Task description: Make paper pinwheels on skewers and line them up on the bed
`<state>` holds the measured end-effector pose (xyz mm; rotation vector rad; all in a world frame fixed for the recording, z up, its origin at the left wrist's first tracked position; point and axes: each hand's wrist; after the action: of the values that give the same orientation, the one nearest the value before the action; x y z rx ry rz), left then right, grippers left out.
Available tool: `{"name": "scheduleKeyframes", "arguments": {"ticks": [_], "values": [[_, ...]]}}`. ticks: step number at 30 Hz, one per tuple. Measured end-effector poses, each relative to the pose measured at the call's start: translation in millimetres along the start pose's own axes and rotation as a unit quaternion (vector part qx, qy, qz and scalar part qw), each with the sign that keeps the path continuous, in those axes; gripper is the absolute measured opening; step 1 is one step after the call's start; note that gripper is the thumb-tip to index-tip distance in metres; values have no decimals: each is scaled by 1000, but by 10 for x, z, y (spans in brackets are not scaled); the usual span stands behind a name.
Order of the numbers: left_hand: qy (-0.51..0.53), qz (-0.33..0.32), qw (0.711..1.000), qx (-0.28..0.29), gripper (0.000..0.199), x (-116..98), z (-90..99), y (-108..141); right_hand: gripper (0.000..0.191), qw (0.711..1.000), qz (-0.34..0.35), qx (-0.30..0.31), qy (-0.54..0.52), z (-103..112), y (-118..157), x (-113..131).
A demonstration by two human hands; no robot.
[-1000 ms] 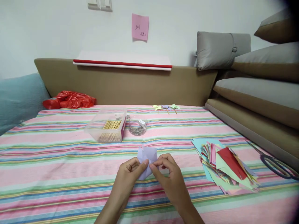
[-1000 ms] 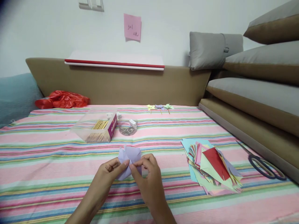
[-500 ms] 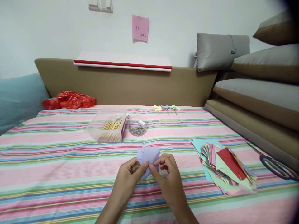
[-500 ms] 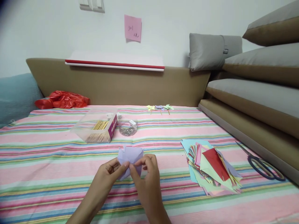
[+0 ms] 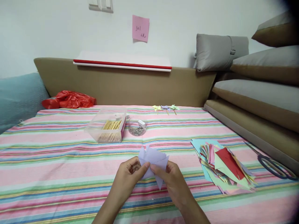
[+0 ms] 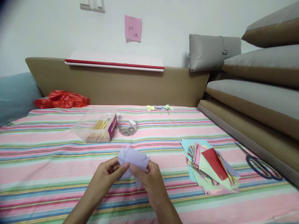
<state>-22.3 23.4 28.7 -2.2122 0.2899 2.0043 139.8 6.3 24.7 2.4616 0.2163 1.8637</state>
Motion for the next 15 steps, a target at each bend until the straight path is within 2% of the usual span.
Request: {"name": "scheduleKeyframes", "arguments": {"ticks": [6, 9, 12, 15], "values": [[-22, 4, 1000, 1, 37, -8, -2, 3, 33, 1000, 5, -3, 9, 35, -14, -53], [-5, 1, 1000, -3, 31, -51, 5, 3, 31, 999, 13, -43, -11, 12, -24, -79], [49, 2, 999, 3, 38, -21, -11, 1, 28, 990, 25, -82, -108, -62, -24, -80], [70, 2, 997, 20, 46, 77, -110, -2, 26, 972, 33, -67, -223, -176, -15, -86]]}}
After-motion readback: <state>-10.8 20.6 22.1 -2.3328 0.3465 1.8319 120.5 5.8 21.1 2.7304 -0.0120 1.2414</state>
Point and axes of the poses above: each hand's wrist, its own y-axis away from the middle knuckle, its own z-axis out of the back of the hand, x = y × z, and after that the axes turned 4 degrees about y, right-handed
